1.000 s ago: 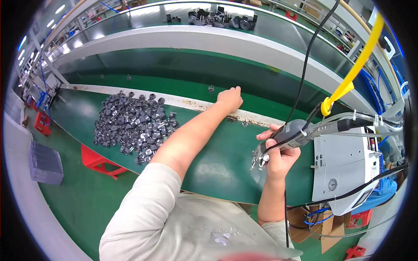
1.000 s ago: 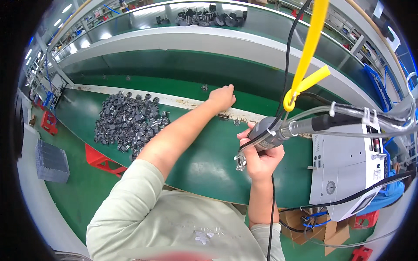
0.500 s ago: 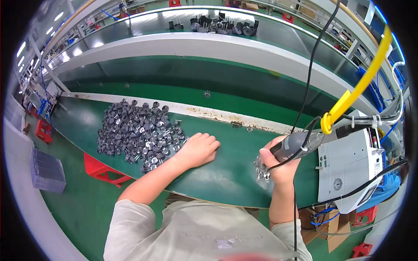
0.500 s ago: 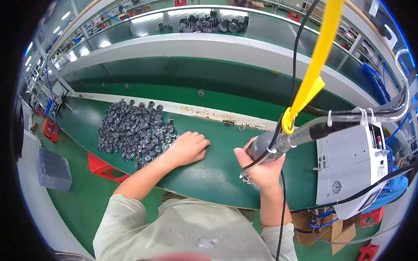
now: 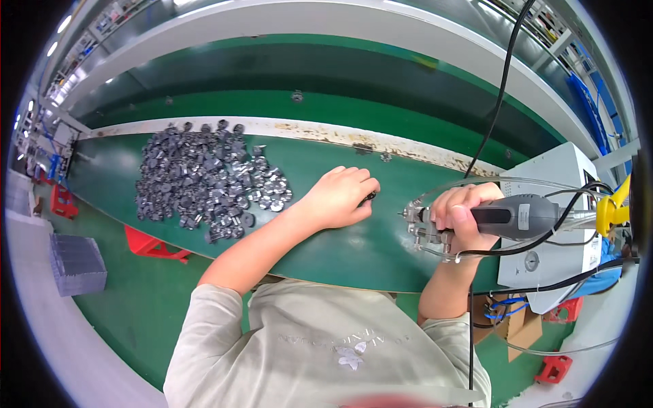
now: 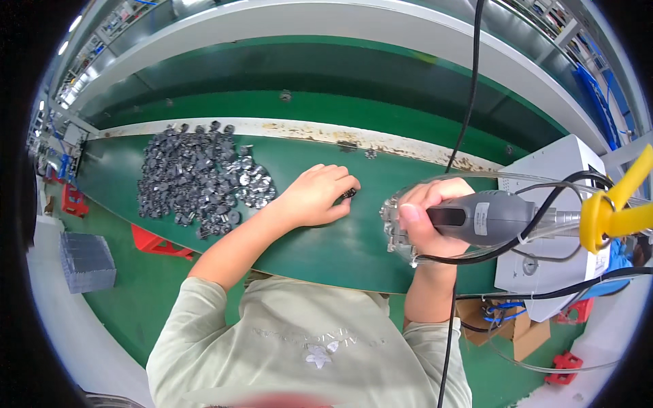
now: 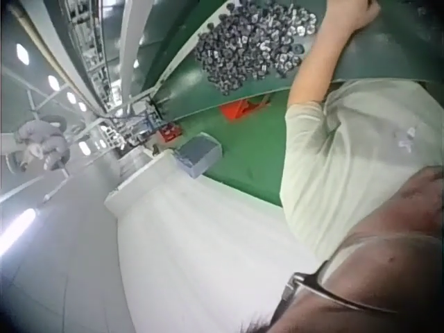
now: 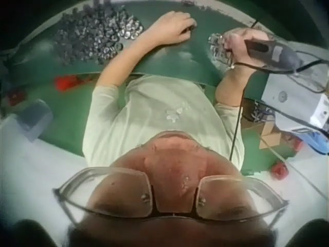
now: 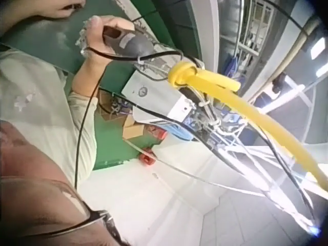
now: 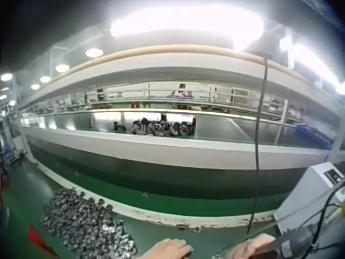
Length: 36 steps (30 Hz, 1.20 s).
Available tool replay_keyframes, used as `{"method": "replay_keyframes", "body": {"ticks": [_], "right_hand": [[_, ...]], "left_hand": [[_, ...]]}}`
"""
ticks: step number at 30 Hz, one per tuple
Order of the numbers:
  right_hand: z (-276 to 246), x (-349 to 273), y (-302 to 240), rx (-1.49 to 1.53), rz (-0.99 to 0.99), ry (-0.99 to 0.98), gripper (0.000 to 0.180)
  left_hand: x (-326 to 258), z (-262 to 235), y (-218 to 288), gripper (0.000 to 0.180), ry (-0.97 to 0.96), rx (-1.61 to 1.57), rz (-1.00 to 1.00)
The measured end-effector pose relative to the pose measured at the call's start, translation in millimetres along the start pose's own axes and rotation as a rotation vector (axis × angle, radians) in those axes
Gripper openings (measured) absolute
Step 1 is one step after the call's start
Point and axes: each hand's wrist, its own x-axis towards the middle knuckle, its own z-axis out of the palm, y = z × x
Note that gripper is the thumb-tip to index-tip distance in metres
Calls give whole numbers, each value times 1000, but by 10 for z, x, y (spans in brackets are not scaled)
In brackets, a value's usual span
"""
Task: The person assembles small circular plastic parts using a handheld assembly tool at a factory workstation.
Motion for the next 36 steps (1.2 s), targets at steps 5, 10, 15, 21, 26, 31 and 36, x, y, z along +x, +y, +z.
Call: {"method": "replay_keyframes", "body": {"ticks": [5,10,15,21,26,31,36], "right_hand": [[59,9,117,67,-16,-25,28],[-8,-61,230,34,-20,-112,28],[14,-35,251,54,-15,-71,28],[-1,-91,244,-33,23,-155,20],[50,-84,323,31,13,-108,28],[58,-101,358,28,23,-105,29],[66,-74,377,11,29,-128,28]], "left_hand": [[2,218,-85,25,-53,-63,73],[-121,221,-54,39,59,-281,-77],[-151,280,-130,34,-14,-300,-63],[-158,377,-92,28,21,-358,1],[-161,389,-113,28,40,-366,-2],[-182,391,-132,26,50,-370,14],[-156,384,-137,26,41,-371,20]]}}
